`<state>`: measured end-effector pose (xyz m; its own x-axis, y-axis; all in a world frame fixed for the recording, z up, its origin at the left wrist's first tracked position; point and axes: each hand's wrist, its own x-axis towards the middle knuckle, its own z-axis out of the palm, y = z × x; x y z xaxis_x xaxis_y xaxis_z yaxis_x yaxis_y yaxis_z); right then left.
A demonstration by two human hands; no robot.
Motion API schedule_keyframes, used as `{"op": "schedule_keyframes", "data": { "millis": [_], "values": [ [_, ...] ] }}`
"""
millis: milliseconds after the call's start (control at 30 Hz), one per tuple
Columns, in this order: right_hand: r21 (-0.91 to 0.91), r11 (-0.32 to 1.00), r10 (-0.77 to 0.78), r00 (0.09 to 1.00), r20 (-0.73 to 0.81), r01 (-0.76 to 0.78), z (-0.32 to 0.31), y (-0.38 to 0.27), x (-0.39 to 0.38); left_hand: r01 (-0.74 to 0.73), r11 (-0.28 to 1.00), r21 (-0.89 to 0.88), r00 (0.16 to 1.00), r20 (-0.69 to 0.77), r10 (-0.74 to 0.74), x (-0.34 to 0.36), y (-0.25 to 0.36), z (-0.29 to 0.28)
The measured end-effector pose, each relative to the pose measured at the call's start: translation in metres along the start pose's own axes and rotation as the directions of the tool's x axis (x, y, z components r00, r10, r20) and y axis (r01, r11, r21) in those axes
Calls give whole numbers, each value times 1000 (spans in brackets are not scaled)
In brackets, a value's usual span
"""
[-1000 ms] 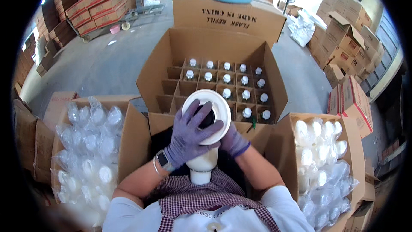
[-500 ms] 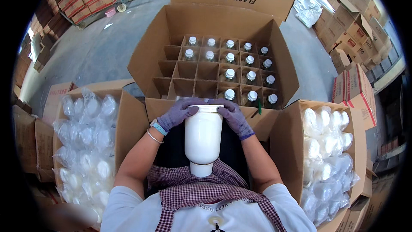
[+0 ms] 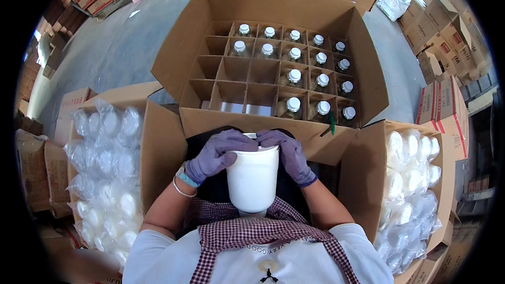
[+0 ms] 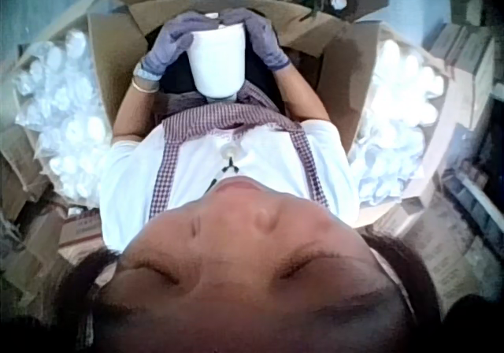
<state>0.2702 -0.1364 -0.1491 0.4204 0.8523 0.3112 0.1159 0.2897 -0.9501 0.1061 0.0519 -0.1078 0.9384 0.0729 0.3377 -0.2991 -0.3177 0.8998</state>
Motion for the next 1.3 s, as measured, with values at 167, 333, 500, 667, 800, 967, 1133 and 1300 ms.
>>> {"op": "schedule_keyframes", "data": {
  "millis": [167, 333, 500, 667, 800, 967, 1133, 1300],
  "values": [
    [327, 861, 392, 918, 64, -391, 2, -4, 17, 53, 753, 656, 995, -96, 14, 21, 81, 48],
    [27, 954, 299, 942, -152, -298, 34, -104, -30, 686, 129, 716, 703, -608, -368, -51, -97, -12],
    [-471, 880, 96, 994, 58, -57, -17, -82, 38, 511, 545, 664, 830, -545, -115, -27, -115, -5],
    [-455, 721, -2, 658, 753, 523, 15, -169, 44, -129, 816, 564, 900, -278, 335, 21, -38, 43],
    [-119, 682, -159, 305, 939, 722, 78, -204, 14, 330, 733, -595, 910, 407, -79, 12, -24, 70],
    [-654, 739, 174, 892, 417, 161, 11, -138, 6, 326, 940, 99, 918, -271, -290, -60, 35, 99],
    [-742, 658, 381, 907, 181, -128, 2, -141, -16, 505, 859, -84, 854, -91, -512, -65, 84, 82],
    [-488, 608, 48, 584, 810, 627, 46, -193, -5, 429, 806, -408, 888, 351, -296, -61, 47, 27]
  ]
}}
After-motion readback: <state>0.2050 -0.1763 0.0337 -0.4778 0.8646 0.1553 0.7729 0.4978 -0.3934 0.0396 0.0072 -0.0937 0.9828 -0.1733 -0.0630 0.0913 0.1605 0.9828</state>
